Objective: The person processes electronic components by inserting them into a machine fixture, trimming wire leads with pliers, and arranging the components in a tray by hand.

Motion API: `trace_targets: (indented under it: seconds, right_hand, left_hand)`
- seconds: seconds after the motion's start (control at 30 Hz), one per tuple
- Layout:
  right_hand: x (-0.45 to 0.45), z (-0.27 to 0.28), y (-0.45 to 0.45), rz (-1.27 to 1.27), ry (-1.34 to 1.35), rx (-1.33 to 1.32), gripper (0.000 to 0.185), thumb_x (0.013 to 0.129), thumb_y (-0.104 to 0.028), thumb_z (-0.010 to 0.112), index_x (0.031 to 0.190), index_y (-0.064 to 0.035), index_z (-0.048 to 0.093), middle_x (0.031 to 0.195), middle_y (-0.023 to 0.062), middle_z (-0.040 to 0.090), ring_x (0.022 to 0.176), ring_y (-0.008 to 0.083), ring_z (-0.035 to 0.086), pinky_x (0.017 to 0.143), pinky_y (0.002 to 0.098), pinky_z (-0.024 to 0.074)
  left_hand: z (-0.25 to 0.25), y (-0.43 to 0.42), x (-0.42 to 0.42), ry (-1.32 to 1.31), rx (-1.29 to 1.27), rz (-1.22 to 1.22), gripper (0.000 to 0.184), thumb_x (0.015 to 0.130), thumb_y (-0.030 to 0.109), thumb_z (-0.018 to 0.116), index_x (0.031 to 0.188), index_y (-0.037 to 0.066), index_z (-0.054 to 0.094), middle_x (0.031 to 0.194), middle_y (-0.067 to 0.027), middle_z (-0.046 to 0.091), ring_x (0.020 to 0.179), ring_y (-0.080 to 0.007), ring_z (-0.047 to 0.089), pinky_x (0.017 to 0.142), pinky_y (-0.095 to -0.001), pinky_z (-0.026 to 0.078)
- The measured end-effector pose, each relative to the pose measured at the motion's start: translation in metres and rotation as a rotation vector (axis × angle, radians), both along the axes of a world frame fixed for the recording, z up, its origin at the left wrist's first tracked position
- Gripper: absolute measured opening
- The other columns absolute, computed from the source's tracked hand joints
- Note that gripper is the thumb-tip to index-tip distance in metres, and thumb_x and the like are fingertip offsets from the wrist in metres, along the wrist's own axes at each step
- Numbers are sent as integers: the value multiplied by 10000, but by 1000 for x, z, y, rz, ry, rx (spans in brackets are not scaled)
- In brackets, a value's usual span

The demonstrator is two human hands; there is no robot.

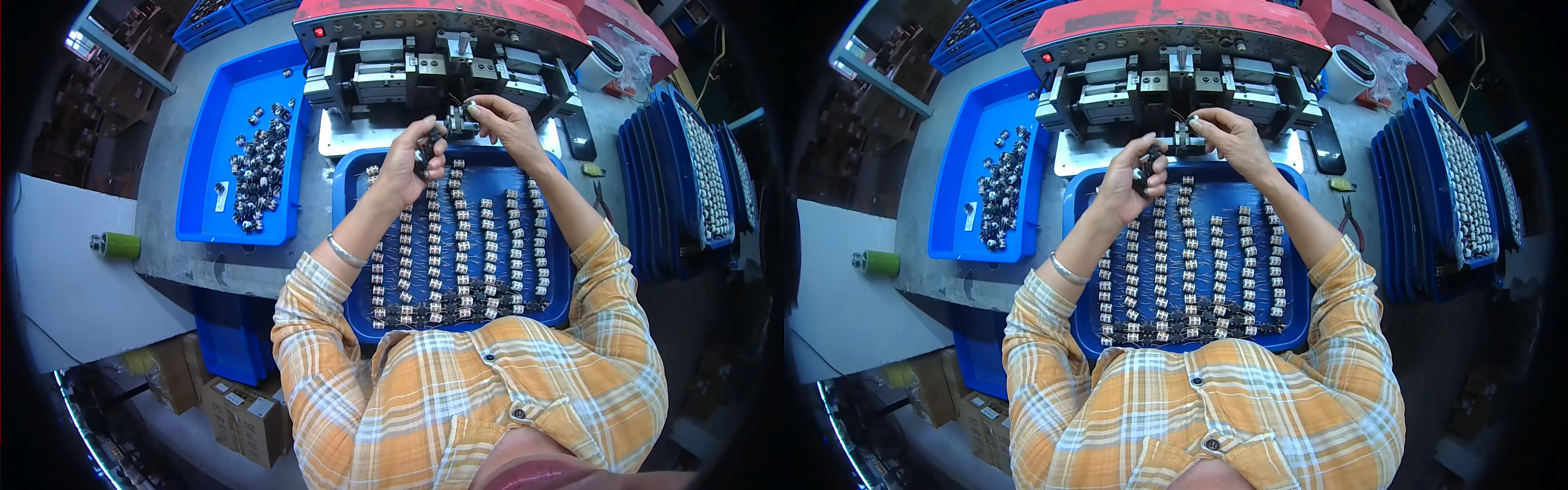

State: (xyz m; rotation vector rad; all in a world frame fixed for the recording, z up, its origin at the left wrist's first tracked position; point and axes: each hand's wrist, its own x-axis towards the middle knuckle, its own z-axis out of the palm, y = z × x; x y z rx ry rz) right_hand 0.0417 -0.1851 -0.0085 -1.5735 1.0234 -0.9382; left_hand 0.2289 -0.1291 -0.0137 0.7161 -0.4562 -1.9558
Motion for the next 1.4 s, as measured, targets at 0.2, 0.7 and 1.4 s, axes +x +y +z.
trace_targets:
  seconds: [0.2, 0.7, 1.4]
  right_hand:
    - [0, 6, -1, 1, 104, -52, 291, 838, -262, 586, 1032, -46, 598, 779, -1, 584, 603, 58, 519, 504, 184, 403]
    - [9, 27, -2, 95, 596, -600, 218, 826, -261, 557, 942, -83, 610, 852, 48, 571, 714, 213, 585, 631, 316, 456]
    - [-4, 165, 127, 1326, -962, 169, 240, 855, -169, 521, 753, 22, 623, 686, 148, 611, 618, 216, 577, 916, 581, 344]
  left_hand:
    - [-6, 9, -3, 55, 66, 27, 240, 862, 298, 502, 832, 60, 512, 633, -36, 489, 479, -102, 429, 407, -202, 328]
    - [-7, 11, -4, 36, 87, 28, 212, 859, 277, 512, 812, 70, 511, 622, -37, 495, 469, -101, 438, 402, -204, 342]
    - [-10, 13, 0, 15, 86, 68, 238, 863, 286, 522, 745, 81, 498, 601, -29, 489, 454, -96, 439, 394, -192, 340]
